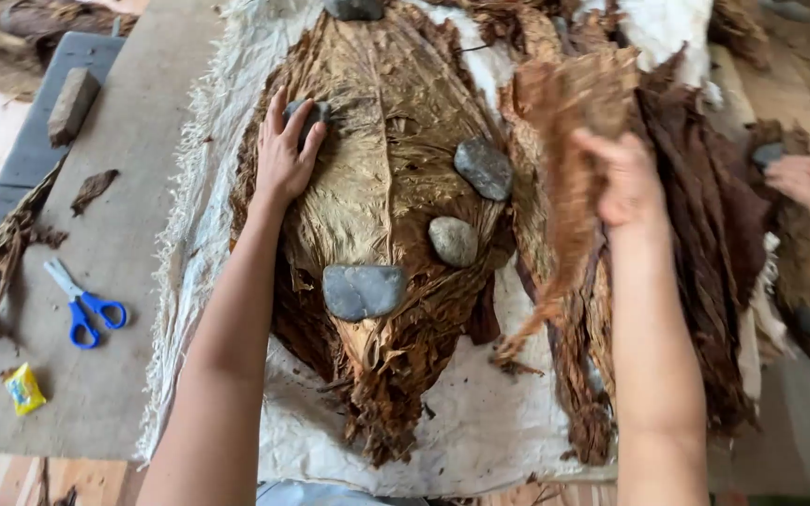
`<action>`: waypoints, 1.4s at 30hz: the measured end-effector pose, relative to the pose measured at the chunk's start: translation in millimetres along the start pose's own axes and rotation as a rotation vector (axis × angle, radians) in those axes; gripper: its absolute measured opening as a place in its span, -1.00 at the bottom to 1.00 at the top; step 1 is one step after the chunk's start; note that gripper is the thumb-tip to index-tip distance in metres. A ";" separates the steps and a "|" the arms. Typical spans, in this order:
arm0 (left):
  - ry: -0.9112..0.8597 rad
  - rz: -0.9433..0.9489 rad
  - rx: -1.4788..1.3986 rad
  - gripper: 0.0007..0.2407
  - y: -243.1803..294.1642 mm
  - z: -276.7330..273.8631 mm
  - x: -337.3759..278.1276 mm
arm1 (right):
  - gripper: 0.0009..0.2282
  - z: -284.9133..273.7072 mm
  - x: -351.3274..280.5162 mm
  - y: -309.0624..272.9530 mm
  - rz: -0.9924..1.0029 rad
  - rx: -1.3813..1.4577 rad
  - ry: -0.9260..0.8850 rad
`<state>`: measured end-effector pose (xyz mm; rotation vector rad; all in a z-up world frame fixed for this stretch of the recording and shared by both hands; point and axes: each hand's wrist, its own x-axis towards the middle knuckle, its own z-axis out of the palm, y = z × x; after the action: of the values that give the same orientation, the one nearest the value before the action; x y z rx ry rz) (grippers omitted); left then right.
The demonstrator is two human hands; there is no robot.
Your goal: Flattening dried tobacco leaves on a cloth-covered surface and weighing them down with stones.
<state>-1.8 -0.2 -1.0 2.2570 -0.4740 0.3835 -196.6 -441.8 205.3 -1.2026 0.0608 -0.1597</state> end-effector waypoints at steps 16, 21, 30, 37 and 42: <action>0.333 -0.081 0.003 -0.65 -43.3 30.1 1.9 | -0.16 69.2 268.2 170.5 0.379 -0.265 -0.156; 0.411 -0.055 -0.079 -0.68 -42.4 34.3 3.2 | 0.06 51.4 200.6 221.5 0.368 -0.424 -0.069; 0.057 0.009 -0.284 -0.42 85.2 47.2 9.2 | -0.25 55.1 136.8 213.5 0.094 -0.283 0.021; -0.152 -0.559 -1.235 -0.80 89.4 24.6 7.9 | -0.50 96.7 71.9 152.4 0.091 -0.308 0.044; -0.184 -0.696 -1.363 -0.85 97.6 -5.5 -13.0 | -0.55 76.5 64.2 159.6 0.090 -0.357 0.026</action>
<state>-57.9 -54.2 59.5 0.9818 0.0425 -0.4276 -108.6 -325.2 86.6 -1.5512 0.1719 -0.0871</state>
